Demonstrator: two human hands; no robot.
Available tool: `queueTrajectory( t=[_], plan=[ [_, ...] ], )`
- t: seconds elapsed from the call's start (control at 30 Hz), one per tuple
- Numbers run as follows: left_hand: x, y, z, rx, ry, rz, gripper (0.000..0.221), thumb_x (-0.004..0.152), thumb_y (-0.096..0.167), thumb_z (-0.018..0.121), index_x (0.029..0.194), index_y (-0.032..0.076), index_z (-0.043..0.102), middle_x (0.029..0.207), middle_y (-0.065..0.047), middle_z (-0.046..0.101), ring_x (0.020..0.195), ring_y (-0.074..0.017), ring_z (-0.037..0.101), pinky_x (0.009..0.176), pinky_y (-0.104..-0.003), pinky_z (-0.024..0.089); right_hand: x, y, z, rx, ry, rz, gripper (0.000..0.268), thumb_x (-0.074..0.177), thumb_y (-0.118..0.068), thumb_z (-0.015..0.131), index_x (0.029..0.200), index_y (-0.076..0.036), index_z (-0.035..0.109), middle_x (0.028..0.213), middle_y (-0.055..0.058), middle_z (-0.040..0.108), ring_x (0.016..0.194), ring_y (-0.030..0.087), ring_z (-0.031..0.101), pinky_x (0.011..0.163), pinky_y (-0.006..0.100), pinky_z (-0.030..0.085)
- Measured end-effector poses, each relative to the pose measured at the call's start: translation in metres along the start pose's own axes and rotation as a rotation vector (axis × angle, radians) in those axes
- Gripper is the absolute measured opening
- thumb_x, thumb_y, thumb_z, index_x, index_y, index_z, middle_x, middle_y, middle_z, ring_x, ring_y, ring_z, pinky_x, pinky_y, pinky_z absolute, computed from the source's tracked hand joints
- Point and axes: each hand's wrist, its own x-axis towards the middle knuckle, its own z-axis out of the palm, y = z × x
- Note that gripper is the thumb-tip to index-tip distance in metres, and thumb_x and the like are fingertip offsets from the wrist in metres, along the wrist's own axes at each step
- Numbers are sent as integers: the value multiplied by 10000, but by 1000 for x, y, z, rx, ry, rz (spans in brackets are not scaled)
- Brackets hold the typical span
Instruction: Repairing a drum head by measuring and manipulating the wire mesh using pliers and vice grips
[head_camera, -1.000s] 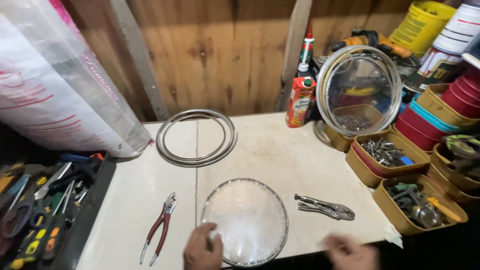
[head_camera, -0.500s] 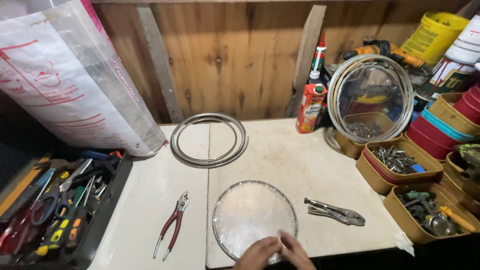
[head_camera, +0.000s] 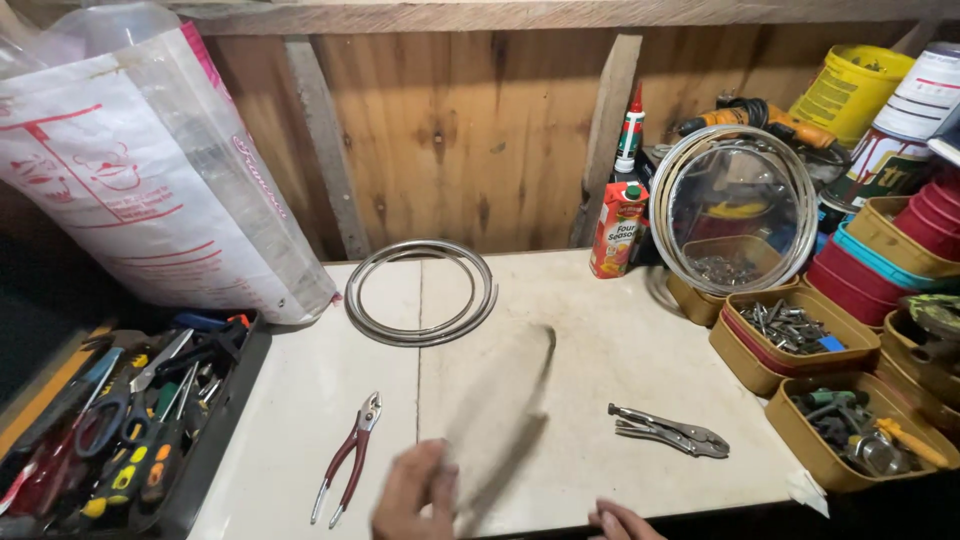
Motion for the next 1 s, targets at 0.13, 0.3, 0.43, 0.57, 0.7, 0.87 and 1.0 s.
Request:
queueTrajectory(
  t=[0.13, 0.3, 0.43, 0.57, 0.7, 0.87, 1.0],
  plan=[
    [16, 19, -18, -652, -84, 6, 240, 971, 42, 608, 1134, -134, 628, 958, -316, 637, 524, -539, 643, 330, -443, 381, -40, -85, 24, 144, -185, -19, 663, 869, -358, 600, 1436, -15, 611, 1276, 259, 796, 768, 435, 792, 505, 328, 495],
    [19, -5, -29, -551, -115, -132, 315, 986, 66, 577, 1278, -47, 612, 1099, -284, 688, 620, -569, 665, 510, -615, 550, -68, -130, 31, 174, -39, -207, 353, 879, 13, 699, 1208, 116, 773, 871, 313, 810, 582, 401, 681, 650, 443, 623],
    [-9, 22, -34, -100, 24, -52, 342, 908, 27, 722, 1245, 8, 769, 1099, -191, 838, 833, -301, 808, 670, -375, 677, -75, -140, 28, 137, -2, -260, 333, 860, 28, 719, 1172, 121, 786, 825, 323, 805, 566, 365, 675, 650, 434, 612],
    [6, -16, -30, 588, 58, 223, 1001, 695, 313, 867, 1559, 378, 366, 1644, 141, 366, 1353, -185, 571, 1088, -427, 515, -101, -141, 46, 310, 76, -224, 319, 840, 116, 681, 1142, 199, 744, 844, 420, 756, 490, 447, 607, 517, 478, 546],
    [16, -75, 3, 571, 130, 1363, 635, 796, 609, 662, 1256, 172, 681, 1282, -51, 690, 1284, -346, 600, 1072, -544, 432, -100, -122, 46, 269, 8, -152, 377, 814, 166, 732, 1188, 200, 755, 871, 388, 785, 535, 451, 645, 598, 469, 575],
    [-34, -55, 28, 388, 255, 1364, 586, 935, 738, 468, 1193, 260, 685, 1227, -40, 651, 1202, -298, 654, 994, -418, 500, -89, -107, 38, 127, -78, -102, 409, 825, 117, 767, 1233, 136, 793, 932, 319, 843, 645, 384, 699, 694, 409, 579],
    [-34, -61, 41, 417, 368, 1457, 177, 967, 284, 554, 1090, 293, 681, 1037, 53, 708, 1042, -232, 717, 976, -491, 508, -86, -101, 34, 152, -35, -152, 391, 822, 94, 767, 1210, 138, 793, 892, 328, 837, 589, 389, 691, 648, 417, 583]
  ],
)
